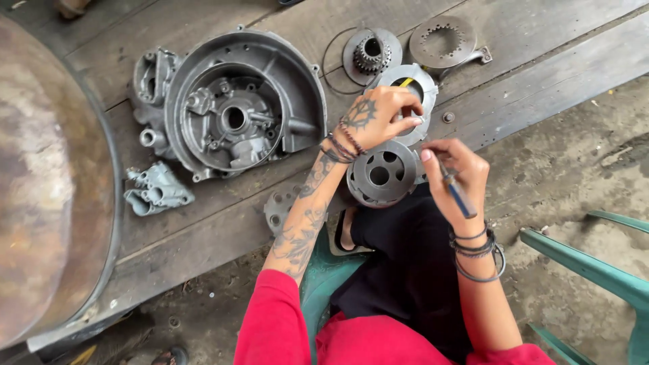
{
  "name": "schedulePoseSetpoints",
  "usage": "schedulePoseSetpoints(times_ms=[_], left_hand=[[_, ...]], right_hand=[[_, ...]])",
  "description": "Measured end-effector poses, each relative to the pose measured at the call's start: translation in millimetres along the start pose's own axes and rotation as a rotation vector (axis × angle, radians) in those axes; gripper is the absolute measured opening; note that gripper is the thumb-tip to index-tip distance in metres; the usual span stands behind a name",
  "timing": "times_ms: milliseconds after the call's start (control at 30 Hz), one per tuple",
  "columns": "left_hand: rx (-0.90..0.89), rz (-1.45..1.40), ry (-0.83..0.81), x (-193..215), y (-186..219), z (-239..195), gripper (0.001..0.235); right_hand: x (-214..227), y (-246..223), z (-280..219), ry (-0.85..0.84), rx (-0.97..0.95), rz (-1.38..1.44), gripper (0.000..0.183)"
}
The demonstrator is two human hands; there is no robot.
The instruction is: Inspecting and cleaning motorcycle clutch plates using a screwdriver to remove residue from the grooves.
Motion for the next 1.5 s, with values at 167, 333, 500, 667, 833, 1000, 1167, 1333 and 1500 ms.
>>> schedulePoseSetpoints(times_ms=[167, 333, 500, 667, 833, 1000, 1167, 1333, 1500], left_hand=[[0.185, 0.128, -0.132, -4.5, -43.9, -16.5, 0.014], [0.529, 0.251, -0.380, -18.2, -65.9, -46.9, 0.048], [0.571, 0.252, -0.482, -51.6, -90.3, -45.8, 0.042], [0.637, 0.151, -0.453, -40.5, -61.4, -45.3, 0.036], [0.645, 0.229, -0.383, -50.4, -68.1, -36.9, 0.034], [0.637, 0.267, -0.311, -38.6, -61.7, -30.1, 0.034], [0.659, 0.226, -0.178, -35.8, -70.8, -18.1, 0.032], [0.667, 0.241, -0.318, -14.0, -62.8, -17.6, 0.030], [0.560, 0.191, -0.367, -10.4, -62.1, -3.1, 0.023]], right_hand=[[-15.3, -10.9, 2.6, -0.062, -0.041, -0.359, 0.015], [-26.0, -14.6, 14.7, -0.075, -0.114, -0.416, 0.032], [-38.1, 14.9, 20.0, -0.194, -0.250, -0.490, 0.046], [-30.3, 25.3, 17.3, -0.206, -0.255, -0.417, 0.050], [-24.6, 26.4, 11.6, -0.201, -0.246, -0.443, 0.063], [-18.8, 34.0, 21.8, -0.188, -0.234, -0.453, 0.067], [-3.2, 37.4, 39.1, -0.120, -0.145, -0.510, 0.060], [2.3, 31.5, 24.0, -0.120, -0.086, -0.455, 0.038], [8.6, 31.7, 21.2, -0.089, -0.030, -0.416, 0.033]])
Point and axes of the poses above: each hand's wrist, its own z-axis towards the middle knuckle, its own x-axis out of the back of the hand, y = z × x, the point moved 9 cm from there along z, towards the middle knuckle, and after that the axes turned 15 degrees about -y, right-handed, at the moved point
